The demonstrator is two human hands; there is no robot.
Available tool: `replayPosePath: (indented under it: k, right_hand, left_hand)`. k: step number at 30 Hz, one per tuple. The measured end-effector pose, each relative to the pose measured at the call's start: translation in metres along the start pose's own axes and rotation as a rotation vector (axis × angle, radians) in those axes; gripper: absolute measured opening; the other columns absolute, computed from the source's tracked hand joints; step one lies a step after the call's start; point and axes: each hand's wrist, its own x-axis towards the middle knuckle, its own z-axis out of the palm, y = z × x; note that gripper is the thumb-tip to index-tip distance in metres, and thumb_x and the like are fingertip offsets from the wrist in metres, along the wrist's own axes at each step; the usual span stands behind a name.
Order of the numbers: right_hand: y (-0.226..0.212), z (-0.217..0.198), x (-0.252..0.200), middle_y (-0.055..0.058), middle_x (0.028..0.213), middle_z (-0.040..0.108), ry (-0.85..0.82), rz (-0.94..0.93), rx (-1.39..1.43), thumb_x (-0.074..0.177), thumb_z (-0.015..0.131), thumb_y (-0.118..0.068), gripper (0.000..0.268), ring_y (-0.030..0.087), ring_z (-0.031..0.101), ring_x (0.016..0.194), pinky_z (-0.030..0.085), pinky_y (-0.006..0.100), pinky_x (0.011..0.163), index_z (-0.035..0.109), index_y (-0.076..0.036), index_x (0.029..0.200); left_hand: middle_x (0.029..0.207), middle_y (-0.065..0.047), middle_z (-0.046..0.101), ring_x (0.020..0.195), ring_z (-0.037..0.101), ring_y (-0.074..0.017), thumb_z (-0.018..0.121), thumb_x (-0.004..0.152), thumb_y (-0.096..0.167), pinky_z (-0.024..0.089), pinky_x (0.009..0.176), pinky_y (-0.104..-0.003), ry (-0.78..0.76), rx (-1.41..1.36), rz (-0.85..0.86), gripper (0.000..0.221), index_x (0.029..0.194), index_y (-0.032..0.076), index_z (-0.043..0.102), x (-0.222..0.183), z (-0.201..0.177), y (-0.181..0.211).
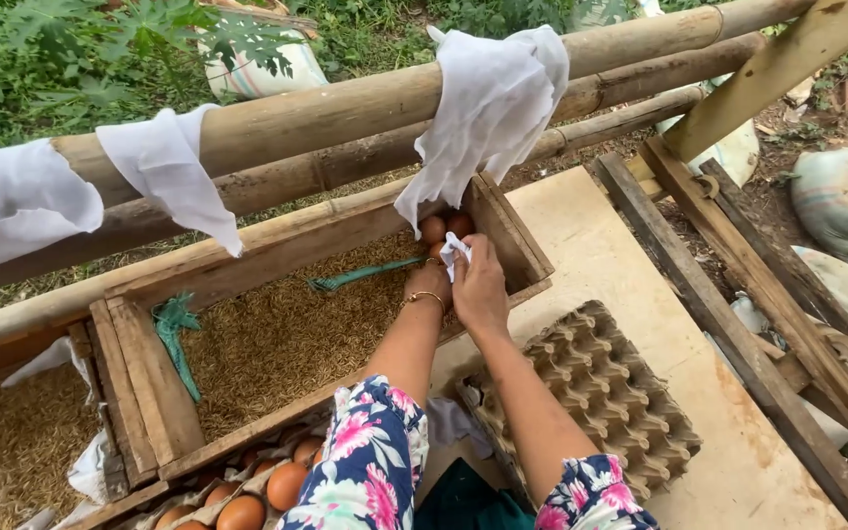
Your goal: The person is cleaning and sorting eggs by picking them from a wooden crate, wiping them with a cloth, and placing them into a cardboard egg tray.
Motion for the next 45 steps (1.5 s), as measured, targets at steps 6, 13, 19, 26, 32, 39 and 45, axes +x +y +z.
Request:
replayPosePath:
  k: [6, 13, 19, 26, 32, 39, 45]
  right_hand:
    - [0.002, 0.002, 0.000, 0.018, 0.096, 0.055, 0.021, 0.030, -0.019, 0.089, 0.049, -0.016, 0.016, 0.044, 0.060, 0.089, 0.051, 0.051, 0.071, 0.048, -0.011, 0.105]
    - [0.007, 0.003, -0.003, 0.019, 0.094, 0.054, 0.091, -0.003, 0.031, 0.091, 0.048, -0.016, 0.016, 0.047, 0.058, 0.088, 0.049, 0.053, 0.071, 0.049, -0.007, 0.105]
    - [0.015, 0.008, -0.007, 0.014, 0.088, 0.056, 0.114, -0.104, 0.133, 0.088, 0.061, -0.024, 0.016, 0.041, 0.060, 0.085, 0.048, 0.046, 0.075, 0.059, -0.013, 0.099]
    - [-0.156, -0.063, -0.140, 0.006, 0.085, 0.061, -0.220, -0.292, 0.673, 0.086, 0.056, -0.014, 0.008, 0.014, 0.056, 0.063, 0.048, 0.026, 0.052, 0.059, -0.007, 0.089]
    - [-0.202, -0.078, -0.213, 0.008, 0.114, 0.055, -0.385, -0.272, 0.716, 0.089, 0.049, -0.014, 0.027, 0.019, 0.051, 0.096, 0.045, 0.029, 0.081, 0.066, 0.002, 0.102]
    - [-0.203, -0.064, -0.278, 0.015, 0.112, 0.061, -0.388, 1.098, 1.621, 0.096, 0.044, -0.024, 0.035, 0.022, 0.056, 0.097, 0.046, 0.034, 0.084, 0.055, 0.001, 0.117]
    - [-0.245, -0.113, -0.306, 0.005, 0.125, 0.053, -0.229, 0.002, 0.725, 0.090, 0.048, -0.014, 0.036, 0.017, 0.054, 0.111, 0.044, 0.027, 0.092, 0.060, 0.002, 0.120]
  left_hand:
    - [0.091, -0.013, 0.069, 0.090, 0.067, -0.0363, 0.054, 0.082, 0.018, 0.057, 0.073, -0.045, 0.075, 0.039, -0.047, 0.026, 0.096, 0.002, 0.069, -0.041, -0.052, 0.020]
    - [0.106, -0.032, 0.056, 0.078, 0.067, -0.0383, 0.065, 0.084, 0.023, 0.060, 0.061, -0.040, 0.193, -1.485, -0.411, 0.048, 0.109, -0.017, 0.054, -0.154, -0.162, 0.031]
    - [0.079, -0.009, 0.064, 0.063, 0.058, -0.0126, 0.084, 0.061, 0.008, 0.047, 0.046, -0.019, 0.396, -1.387, 0.007, 0.053, 0.109, 0.001, 0.064, -0.303, -0.204, 0.017]
    - [0.091, -0.008, 0.070, 0.074, 0.068, -0.0236, 0.077, 0.060, 0.014, 0.053, 0.065, -0.035, 0.556, -0.719, -0.091, 0.079, 0.131, 0.015, 0.041, -0.428, -0.191, -0.012]
    - [0.097, -0.017, 0.067, 0.076, 0.068, -0.0291, 0.068, 0.068, 0.008, 0.054, 0.060, -0.039, 0.734, -0.527, 0.041, 0.075, 0.134, 0.004, 0.033, -0.495, -0.182, -0.014]
    - [0.109, -0.004, 0.063, 0.093, 0.060, -0.0178, 0.077, 0.070, 0.017, 0.052, 0.084, -0.029, 0.925, -0.782, 0.212, 0.046, 0.114, 0.013, 0.065, -0.542, -0.191, -0.007]
    - [0.106, -0.007, 0.058, 0.087, 0.058, -0.0180, 0.075, 0.063, 0.010, 0.050, 0.073, -0.029, 0.835, -0.589, 0.264, 0.041, 0.101, 0.005, 0.060, -0.580, -0.200, -0.020]
